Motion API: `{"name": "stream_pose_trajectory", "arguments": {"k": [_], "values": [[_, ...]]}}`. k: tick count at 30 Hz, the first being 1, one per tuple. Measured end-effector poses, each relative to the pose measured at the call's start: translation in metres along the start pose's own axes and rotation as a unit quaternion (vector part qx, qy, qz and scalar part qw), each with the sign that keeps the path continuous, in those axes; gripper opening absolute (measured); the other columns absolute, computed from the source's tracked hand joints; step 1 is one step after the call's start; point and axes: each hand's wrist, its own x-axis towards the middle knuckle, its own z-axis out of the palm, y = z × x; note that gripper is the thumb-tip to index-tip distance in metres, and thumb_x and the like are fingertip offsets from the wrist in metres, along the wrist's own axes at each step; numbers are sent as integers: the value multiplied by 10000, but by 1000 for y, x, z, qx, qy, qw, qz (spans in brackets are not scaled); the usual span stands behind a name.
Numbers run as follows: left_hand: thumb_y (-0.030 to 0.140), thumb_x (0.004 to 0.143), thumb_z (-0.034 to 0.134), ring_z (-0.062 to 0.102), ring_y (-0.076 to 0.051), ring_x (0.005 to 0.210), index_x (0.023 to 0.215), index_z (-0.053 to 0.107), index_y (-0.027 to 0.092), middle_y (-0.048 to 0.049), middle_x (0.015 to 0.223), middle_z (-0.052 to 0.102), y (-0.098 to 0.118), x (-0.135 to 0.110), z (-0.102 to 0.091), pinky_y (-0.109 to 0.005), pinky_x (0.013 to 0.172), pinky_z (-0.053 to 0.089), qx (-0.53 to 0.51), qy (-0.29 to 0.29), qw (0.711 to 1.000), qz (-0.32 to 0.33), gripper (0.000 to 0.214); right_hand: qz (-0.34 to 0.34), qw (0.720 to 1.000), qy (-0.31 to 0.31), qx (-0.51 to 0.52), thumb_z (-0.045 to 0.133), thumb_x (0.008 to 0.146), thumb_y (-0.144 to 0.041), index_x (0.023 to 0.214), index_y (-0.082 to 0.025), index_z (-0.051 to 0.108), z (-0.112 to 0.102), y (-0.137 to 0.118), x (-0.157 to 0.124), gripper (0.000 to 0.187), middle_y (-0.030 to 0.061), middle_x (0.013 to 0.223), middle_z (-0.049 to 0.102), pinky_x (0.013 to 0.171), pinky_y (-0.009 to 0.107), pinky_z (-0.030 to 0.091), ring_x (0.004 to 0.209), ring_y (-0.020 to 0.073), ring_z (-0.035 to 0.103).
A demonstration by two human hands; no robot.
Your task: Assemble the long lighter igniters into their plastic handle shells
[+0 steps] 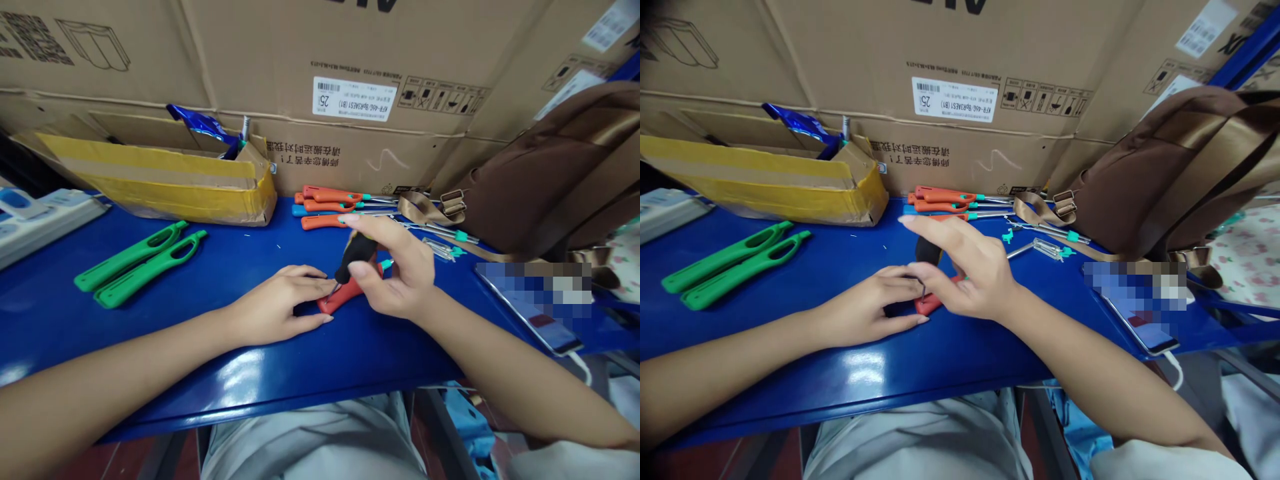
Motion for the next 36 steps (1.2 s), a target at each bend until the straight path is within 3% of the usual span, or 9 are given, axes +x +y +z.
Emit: {"name": "stream_pose_trajectory", "arguments": {"k": [4, 8, 10, 15, 21, 26, 28, 33, 36], "values": [[343, 970, 653, 589, -271, 1299, 1381, 625, 243, -70, 1359, 693, -1, 0, 0, -479, 1138, 425, -4, -1, 1000, 8, 424, 106, 984, -62, 131, 448, 1047, -268, 1506, -257, 449, 1, -3, 1, 460, 87, 1261, 697, 639, 309, 633, 763, 154, 718], [343, 957, 671, 607, -282, 1274, 1285, 692, 231, -76, 1311, 720, 0, 0, 1, -472, 1110, 457, -4, 7, 1000, 4, 348, 16, 999, 27, 43, 773, 870, -272, 1270, -255, 642, 0, -1, 5, 422, 73, 1138, 734, 668, 350, 627, 872, 222, 710], [345, 955, 674, 604, -282, 1280, 1278, 698, 231, -78, 1308, 721, 0, 0, 1, -467, 1110, 458, -4, 10, 1000, 3, 343, -33, 999, 32, 10, 767, 866, -235, 1267, -243, 642, -1, -1, 6, 420, 77, 1082, 743, 724, 384, 629, 891, 236, 697], [335, 969, 658, 601, -270, 1285, 1373, 634, 237, -72, 1349, 700, 1, 0, 0, -471, 1132, 434, -6, 0, 1000, 7, 417, 83, 985, -74, 135, 476, 1022, -215, 1500, -249, 433, -1, -5, 6, 481, 91, 1261, 678, 701, 324, 652, 989, 201, 712], [340, 953, 676, 615, -281, 1260, 1277, 703, 229, -84, 1293, 727, 2, 1, 0, -470, 1105, 467, -13, 12, 1000, 6, 343, -11, 999, 25, 27, 779, 869, -260, 1217, -244, 643, 1, 0, 5, 374, 51, 1110, 747, 795, 328, 649, 924, 203, 737], [356, 958, 674, 602, -277, 1268, 1370, 645, 239, -77, 1322, 715, -1, 0, 2, -467, 1105, 463, -12, 17, 1000, 11, 429, 98, 985, -58, 131, 474, 1034, -279, 1449, -253, 505, -1, -2, 4, 416, 84, 1204, 715, 654, 303, 647, 860, 183, 739], [347, 956, 678, 604, -273, 1261, 1398, 622, 238, -76, 1323, 714, -1, 0, 2, -459, 1104, 463, -14, 16, 1000, 14, 458, 125, 977, -69, 159, 510, 1023, -285, 1444, -256, 506, 0, -4, 4, 422, 87, 1250, 697, 623, 287, 640, 872, 181, 738], [343, 949, 690, 621, -276, 1249, 1287, 693, 229, -77, 1293, 729, 1, 2, 1, -449, 1082, 475, -15, 15, 1000, 12, 357, 44, 997, 25, 64, 804, 844, -235, 1174, -267, 676, 2, -4, 7, 356, 37, 1113, 756, 555, 260, 605, 747, 164, 717], [357, 953, 687, 618, -276, 1247, 1304, 680, 213, -76, 1283, 734, 0, 2, 2, -446, 1081, 471, -16, 20, 1000, 14, 379, 65, 995, -19, 77, 641, 973, -282, 1320, -272, 622, -3, -6, 7, 347, 56, 1150, 750, 573, 288, 621, 746, 170, 724]]}}
